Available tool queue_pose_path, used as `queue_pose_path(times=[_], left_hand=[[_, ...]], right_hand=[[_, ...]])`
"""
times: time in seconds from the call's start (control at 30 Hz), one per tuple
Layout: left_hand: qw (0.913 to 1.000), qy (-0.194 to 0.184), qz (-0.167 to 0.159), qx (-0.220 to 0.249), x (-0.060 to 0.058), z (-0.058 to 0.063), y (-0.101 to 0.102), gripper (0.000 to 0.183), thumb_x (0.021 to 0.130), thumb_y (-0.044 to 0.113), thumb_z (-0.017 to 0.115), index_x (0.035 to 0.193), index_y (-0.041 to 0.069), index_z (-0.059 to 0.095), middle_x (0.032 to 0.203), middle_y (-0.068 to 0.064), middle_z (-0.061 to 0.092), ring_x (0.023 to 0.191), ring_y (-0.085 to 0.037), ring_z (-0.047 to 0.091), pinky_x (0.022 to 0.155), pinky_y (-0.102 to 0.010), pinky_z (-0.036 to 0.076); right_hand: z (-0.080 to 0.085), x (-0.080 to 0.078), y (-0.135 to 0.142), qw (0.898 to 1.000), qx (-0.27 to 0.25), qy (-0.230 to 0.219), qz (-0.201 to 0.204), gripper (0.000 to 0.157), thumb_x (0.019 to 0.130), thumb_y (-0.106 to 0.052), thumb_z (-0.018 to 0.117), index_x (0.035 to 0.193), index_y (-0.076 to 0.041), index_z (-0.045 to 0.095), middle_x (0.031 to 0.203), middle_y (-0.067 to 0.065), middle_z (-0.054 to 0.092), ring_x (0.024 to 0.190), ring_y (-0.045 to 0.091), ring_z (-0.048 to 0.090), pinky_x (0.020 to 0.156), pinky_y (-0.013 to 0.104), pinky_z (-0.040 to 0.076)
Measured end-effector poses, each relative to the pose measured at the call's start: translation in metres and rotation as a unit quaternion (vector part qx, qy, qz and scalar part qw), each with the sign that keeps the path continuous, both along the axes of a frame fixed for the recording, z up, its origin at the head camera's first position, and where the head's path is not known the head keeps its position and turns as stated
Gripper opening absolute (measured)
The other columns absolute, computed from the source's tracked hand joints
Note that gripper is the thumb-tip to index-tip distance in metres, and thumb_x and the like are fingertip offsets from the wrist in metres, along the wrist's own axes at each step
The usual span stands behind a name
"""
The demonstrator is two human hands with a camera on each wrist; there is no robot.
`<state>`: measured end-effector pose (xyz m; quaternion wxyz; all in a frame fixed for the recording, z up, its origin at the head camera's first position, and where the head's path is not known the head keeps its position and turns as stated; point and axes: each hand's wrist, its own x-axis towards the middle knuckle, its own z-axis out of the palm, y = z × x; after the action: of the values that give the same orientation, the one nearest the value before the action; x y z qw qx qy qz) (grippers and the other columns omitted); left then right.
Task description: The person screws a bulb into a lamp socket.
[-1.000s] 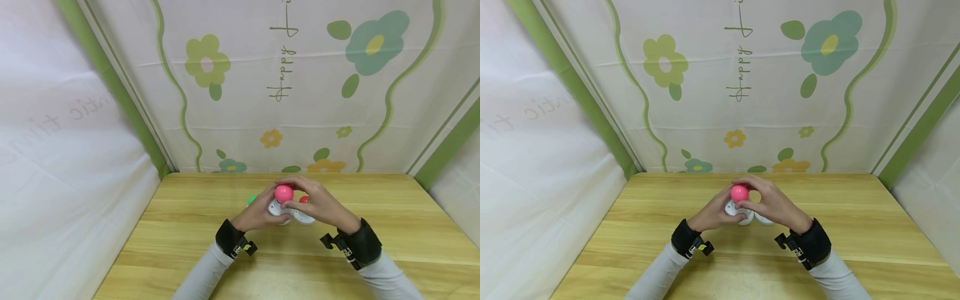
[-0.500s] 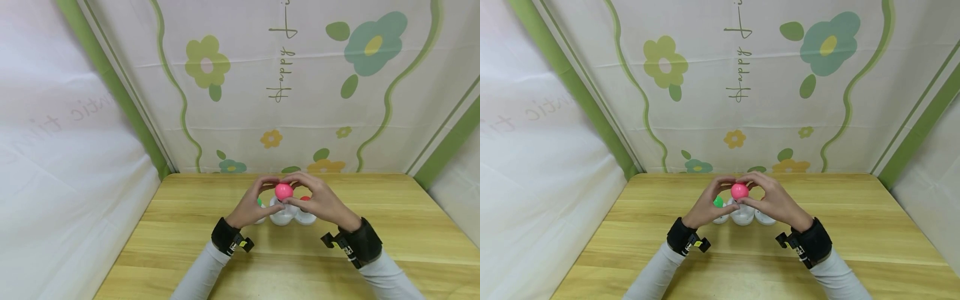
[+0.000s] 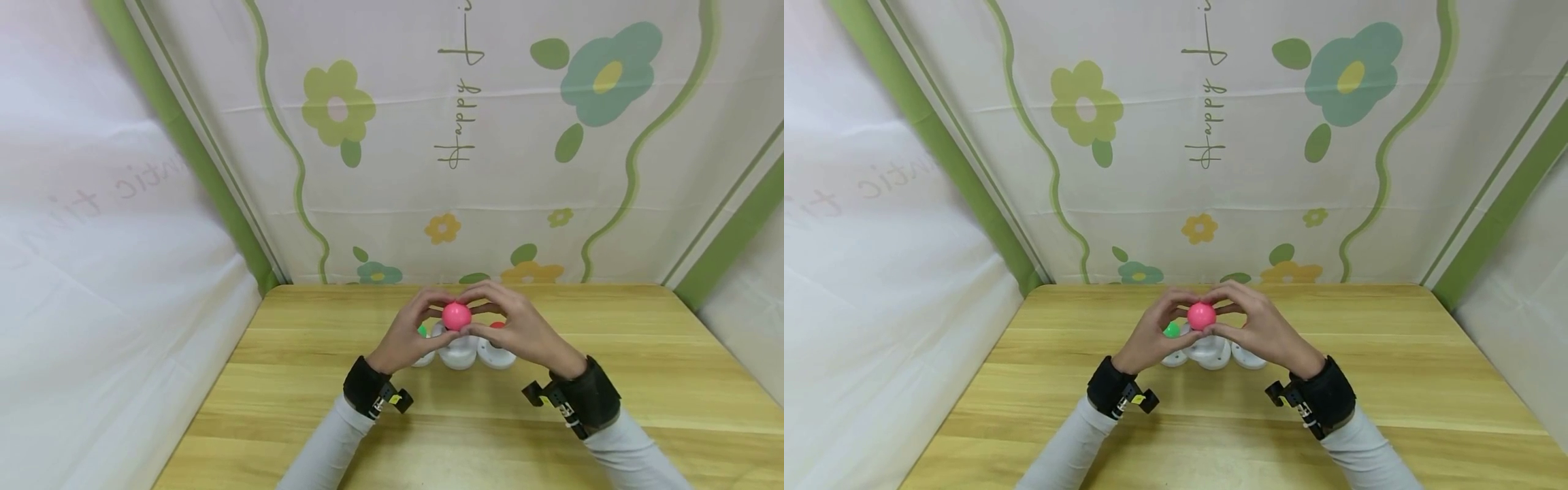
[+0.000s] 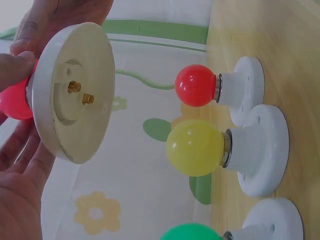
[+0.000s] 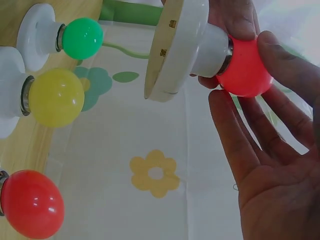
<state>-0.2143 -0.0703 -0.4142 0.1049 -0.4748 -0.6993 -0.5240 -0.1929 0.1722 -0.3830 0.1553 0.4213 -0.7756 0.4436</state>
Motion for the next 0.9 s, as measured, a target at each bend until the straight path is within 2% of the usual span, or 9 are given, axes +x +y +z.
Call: queue_pose_path(times=[0.13,0.3,0.37,0.47,0.63,0.8,0.9], left_hand=[[0.9999,0.001,0.011,-0.011,-0.002,-0.002,-0.008,0.055,0.09,-0.007,0.08,0.139,0.001,0.057,0.138,-0.02,0.057,0.127,-0.033,0.062,0.105,-0.036,0.059],[0.9989,-0.02,0.039,-0.014,-0.003,-0.005,-0.029,0.054,0.09,-0.007,0.08,0.138,-0.001,0.057,0.138,-0.02,0.058,0.125,-0.034,0.063,0.105,-0.036,0.06],[0.9981,-0.028,0.053,-0.014,-0.003,-0.007,-0.041,0.055,0.089,-0.008,0.08,0.138,-0.001,0.056,0.138,-0.021,0.059,0.124,-0.034,0.064,0.104,-0.037,0.06],[0.9962,-0.031,0.079,-0.016,-0.004,-0.01,-0.058,0.055,0.09,-0.008,0.079,0.139,-0.002,0.056,0.139,-0.021,0.062,0.123,-0.034,0.066,0.105,-0.036,0.059],[0.9903,-0.047,0.13,-0.016,-0.006,-0.017,-0.085,0.053,0.09,-0.008,0.079,0.138,-0.003,0.056,0.137,-0.023,0.064,0.121,-0.033,0.068,0.105,-0.034,0.059],[0.9836,-0.071,0.164,-0.023,-0.009,-0.025,-0.102,0.055,0.089,-0.006,0.081,0.138,-0.002,0.057,0.139,-0.019,0.064,0.124,-0.027,0.066,0.106,-0.03,0.057],[0.9811,-0.08,0.174,-0.03,-0.012,-0.031,-0.109,0.056,0.089,-0.006,0.082,0.139,-0.001,0.056,0.139,-0.017,0.064,0.126,-0.025,0.064,0.106,-0.027,0.056]], right_hand=[[-0.002,-0.002,0.002,1.0,-0.007,0.003,0.009,0.052,0.083,0.008,0.085,0.13,-0.004,0.067,0.124,0.013,0.069,0.115,0.017,0.068,0.09,0.027,0.063],[-0.004,-0.003,0.011,1.0,-0.008,-0.014,0.009,0.052,0.085,0.007,0.084,0.131,-0.009,0.067,0.123,0.007,0.068,0.115,0.009,0.067,0.09,0.033,0.064],[-0.006,-0.003,0.016,1.0,-0.003,-0.028,0.002,0.051,0.087,0.005,0.083,0.131,-0.013,0.067,0.124,0.003,0.068,0.117,0.005,0.066,0.092,0.031,0.064],[-0.008,-0.004,0.024,0.999,0.006,-0.04,-0.015,0.05,0.089,0.003,0.082,0.132,-0.017,0.067,0.127,-0.001,0.068,0.118,0.008,0.067,0.093,0.028,0.062],[-0.012,-0.004,0.038,0.998,0.02,-0.038,-0.036,0.047,0.091,0.004,0.08,0.133,-0.013,0.067,0.127,0.005,0.07,0.116,0.016,0.067,0.094,0.023,0.06],[-0.016,-0.006,0.05,0.998,0.027,-0.035,-0.051,0.046,0.09,0.005,0.08,0.133,-0.008,0.067,0.125,0.007,0.071,0.115,0.015,0.068,0.094,0.021,0.059],[-0.02,-0.009,0.056,0.997,0.031,-0.04,-0.062,0.048,0.09,0.005,0.08,0.133,-0.011,0.067,0.125,0.008,0.071,0.115,0.011,0.068,0.093,0.022,0.06]])
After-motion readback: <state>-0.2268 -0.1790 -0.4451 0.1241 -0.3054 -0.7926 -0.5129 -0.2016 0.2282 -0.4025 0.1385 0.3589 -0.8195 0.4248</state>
